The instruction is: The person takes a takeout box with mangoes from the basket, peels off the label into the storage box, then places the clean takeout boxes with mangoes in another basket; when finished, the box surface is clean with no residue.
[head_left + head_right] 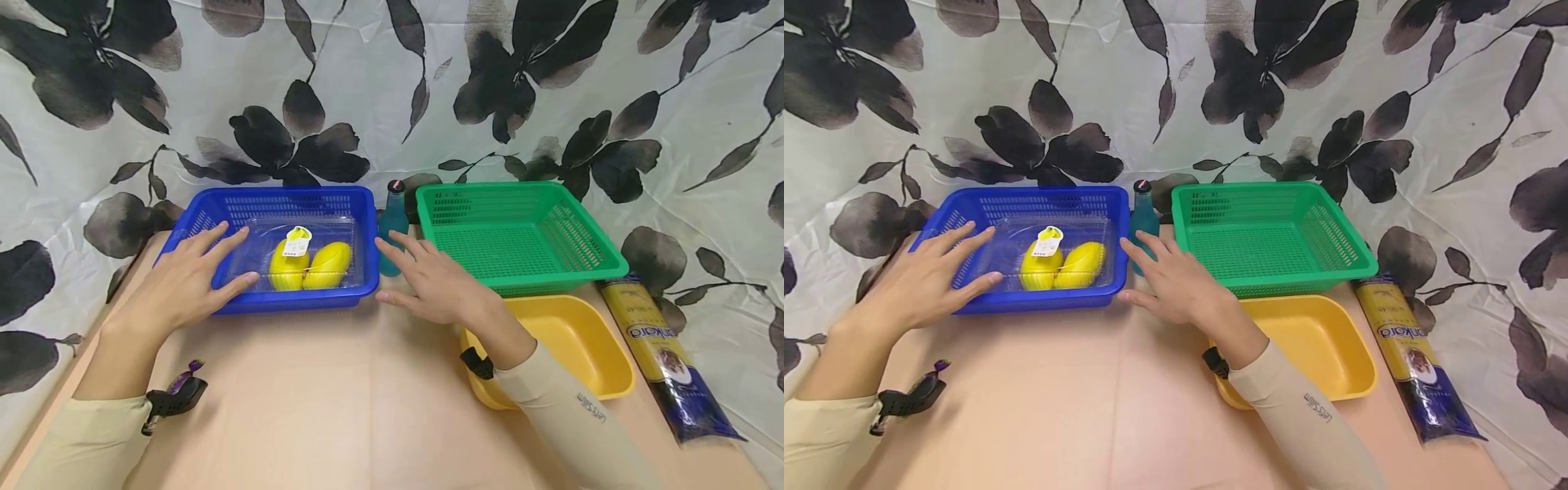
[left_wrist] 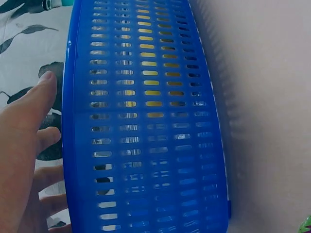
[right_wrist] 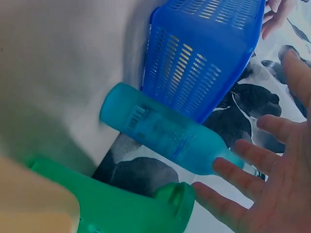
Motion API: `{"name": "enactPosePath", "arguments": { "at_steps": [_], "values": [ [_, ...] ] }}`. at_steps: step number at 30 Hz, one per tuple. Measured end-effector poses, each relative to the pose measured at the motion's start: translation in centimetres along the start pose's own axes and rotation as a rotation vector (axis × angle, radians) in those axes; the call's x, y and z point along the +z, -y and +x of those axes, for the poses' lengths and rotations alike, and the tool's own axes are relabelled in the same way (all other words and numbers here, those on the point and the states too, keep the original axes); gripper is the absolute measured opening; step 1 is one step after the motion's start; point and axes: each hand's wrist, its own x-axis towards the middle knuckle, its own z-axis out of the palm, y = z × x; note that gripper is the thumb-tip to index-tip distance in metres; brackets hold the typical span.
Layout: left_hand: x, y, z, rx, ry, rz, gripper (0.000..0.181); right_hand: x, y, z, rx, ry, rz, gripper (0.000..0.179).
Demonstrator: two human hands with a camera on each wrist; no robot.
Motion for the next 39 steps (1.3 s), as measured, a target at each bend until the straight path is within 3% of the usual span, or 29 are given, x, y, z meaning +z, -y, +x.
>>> {"name": "enactPosePath", "arguments": {
  "at_steps": [6,14,19,27,33,39],
  "values": [
    [-0.6,0.3,0.1,-0.062,0.06,-0.04,0.083,0.0,0.2,0.9,0.018,0.045,0.053,0.084],
    [0.7,-0.1,-0.4,-0.097,0.131,-0.075,0.083,1.3,0.2,0.2,0.021,0.111,0.074,0.08],
    [0.6,0.1,-0.4,-0.117,0.139,-0.072,0.084,1.7,0.4,0.5,0.025,0.125,0.099,0.081],
    [0.3,0.0,-0.1,-0.137,0.141,-0.086,0.086,1.8,0.4,1.0,-0.006,0.082,0.116,0.082],
    [2.1,-0.9,-0.2,-0.153,0.138,-0.148,0.086,1.9,-0.1,0.2,0.006,0.118,0.1,0.087],
    [1.1,0.1,0.1,-0.139,0.149,-0.132,0.088,2.2,0.7,0.8,0.008,0.098,0.113,0.087]
  ]
}}
